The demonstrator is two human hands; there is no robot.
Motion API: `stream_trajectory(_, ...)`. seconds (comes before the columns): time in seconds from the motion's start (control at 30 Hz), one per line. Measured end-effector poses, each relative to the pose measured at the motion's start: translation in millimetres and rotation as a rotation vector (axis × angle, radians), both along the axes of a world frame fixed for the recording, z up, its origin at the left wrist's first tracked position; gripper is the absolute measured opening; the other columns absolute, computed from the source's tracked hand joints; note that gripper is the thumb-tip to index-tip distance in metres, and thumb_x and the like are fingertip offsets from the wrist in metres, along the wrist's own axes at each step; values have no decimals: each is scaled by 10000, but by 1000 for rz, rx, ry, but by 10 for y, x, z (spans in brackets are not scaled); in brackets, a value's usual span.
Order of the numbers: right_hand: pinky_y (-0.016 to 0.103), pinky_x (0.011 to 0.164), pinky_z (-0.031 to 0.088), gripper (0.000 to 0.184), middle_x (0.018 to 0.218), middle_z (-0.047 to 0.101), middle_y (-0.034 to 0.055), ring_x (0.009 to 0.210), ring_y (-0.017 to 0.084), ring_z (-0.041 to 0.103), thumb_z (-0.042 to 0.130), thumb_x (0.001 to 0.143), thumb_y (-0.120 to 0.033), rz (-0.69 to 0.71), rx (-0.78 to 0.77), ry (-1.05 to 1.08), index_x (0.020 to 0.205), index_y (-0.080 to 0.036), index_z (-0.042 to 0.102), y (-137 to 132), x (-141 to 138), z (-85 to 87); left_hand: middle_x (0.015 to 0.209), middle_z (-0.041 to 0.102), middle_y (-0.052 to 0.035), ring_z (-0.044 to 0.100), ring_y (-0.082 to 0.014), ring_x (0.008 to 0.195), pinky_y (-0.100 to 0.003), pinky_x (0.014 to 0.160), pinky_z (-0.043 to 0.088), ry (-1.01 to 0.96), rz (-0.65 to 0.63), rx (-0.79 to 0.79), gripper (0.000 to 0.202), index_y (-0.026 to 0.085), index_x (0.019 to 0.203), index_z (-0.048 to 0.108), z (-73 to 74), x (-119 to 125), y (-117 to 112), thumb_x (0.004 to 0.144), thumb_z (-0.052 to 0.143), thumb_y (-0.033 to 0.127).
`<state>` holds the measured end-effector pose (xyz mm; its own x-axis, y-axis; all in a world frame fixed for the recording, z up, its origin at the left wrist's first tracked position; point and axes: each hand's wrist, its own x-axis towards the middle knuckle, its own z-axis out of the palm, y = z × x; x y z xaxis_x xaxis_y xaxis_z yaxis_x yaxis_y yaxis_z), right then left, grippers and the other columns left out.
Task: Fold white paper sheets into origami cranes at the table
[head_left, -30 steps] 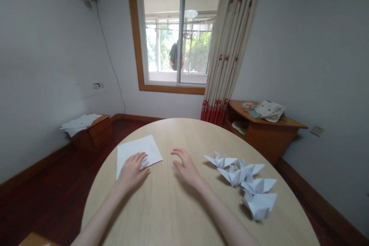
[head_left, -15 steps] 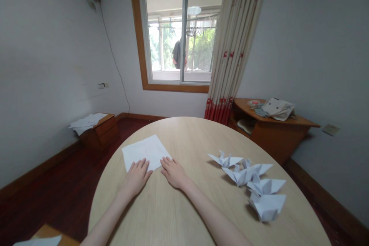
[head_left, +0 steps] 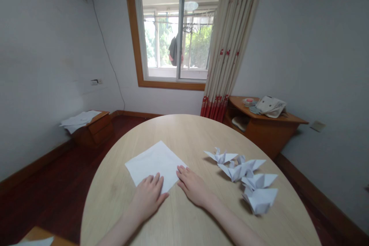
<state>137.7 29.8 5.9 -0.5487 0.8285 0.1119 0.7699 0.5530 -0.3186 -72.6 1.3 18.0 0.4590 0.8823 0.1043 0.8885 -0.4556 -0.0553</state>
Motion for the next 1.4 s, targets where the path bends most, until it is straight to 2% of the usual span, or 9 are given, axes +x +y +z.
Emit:
stream_trajectory(0.23,440,1136,306,442,1476,390,163,1377,255,346,422,974,-263,-18,-55,-11,1383,-106,473,-279,301,29,1149,669,-90,621,-279,960,-409,771,541,-42,-159,-127,265,187,1037,632,184,175,-236,960,450,365)
stream_trajectory(0.4,515,1123,281,471,1528,299,110,1396,303,293,454,965,-379,7,-75,-68,1423,-276,425,-374,509,124,1197,672,-55,589,-263,1056,-416,909,481,-231,-338,-152,217,209,1076,648,153,156,-141,915,543,309)
stream_trajectory(0.57,554,1109,281,741,1508,325,129,1374,382,306,589,793,-645,-19,-126,-116,1407,-252,452,-392,640,202,1285,628,-54,481,-315,1275,-520,1091,296,-349,-473,-285,520,278,1262,594,122,99,52,813,641,538)
stream_trajectory(0.73,581,1095,298,821,1461,412,109,1365,399,315,673,695,-659,-8,-103,-61,1376,-239,491,-367,676,165,1445,448,-127,375,-359,1349,-565,1123,212,-361,-579,-348,956,240,1405,446,72,59,112,615,694,718)
stream_trajectory(0.93,517,1092,355,824,1381,509,156,1321,354,415,672,702,-632,75,-58,-23,1362,-167,505,-321,681,61,1454,420,-139,373,-331,1352,-524,1111,295,-285,-560,-276,828,194,1414,430,-24,41,52,773,557,704)
stream_trajectory(1.13,453,1084,387,560,1355,551,118,1295,298,467,588,860,-500,123,10,8,1328,-195,551,-306,725,-29,1346,562,-96,487,-276,1280,-421,1042,439,-305,-581,-148,629,198,1313,557,-224,42,113,903,356,630)
stream_trajectory(1.23,469,1088,374,717,1349,553,148,1295,319,465,652,759,-597,110,33,34,1330,-174,552,-341,713,-40,1286,617,-78,529,-252,1244,-384,1021,467,-383,-572,-126,628,219,1242,624,-299,31,155,897,317,645)
stream_trajectory(1.33,495,1075,378,819,1344,554,166,1282,349,473,708,671,-644,89,30,35,1313,-155,569,-383,686,-20,1236,654,-44,563,-212,1210,-340,1014,472,-481,-541,-173,570,253,1173,671,-272,19,147,942,282,599)
stream_trajectory(1.4,495,1052,401,640,1341,563,153,1275,334,487,691,782,-508,90,39,17,1307,-161,575,-396,679,-12,1211,670,-31,592,-198,1178,-324,1000,482,-550,-516,-208,565,262,1136,691,-220,12,127,955,267,589)
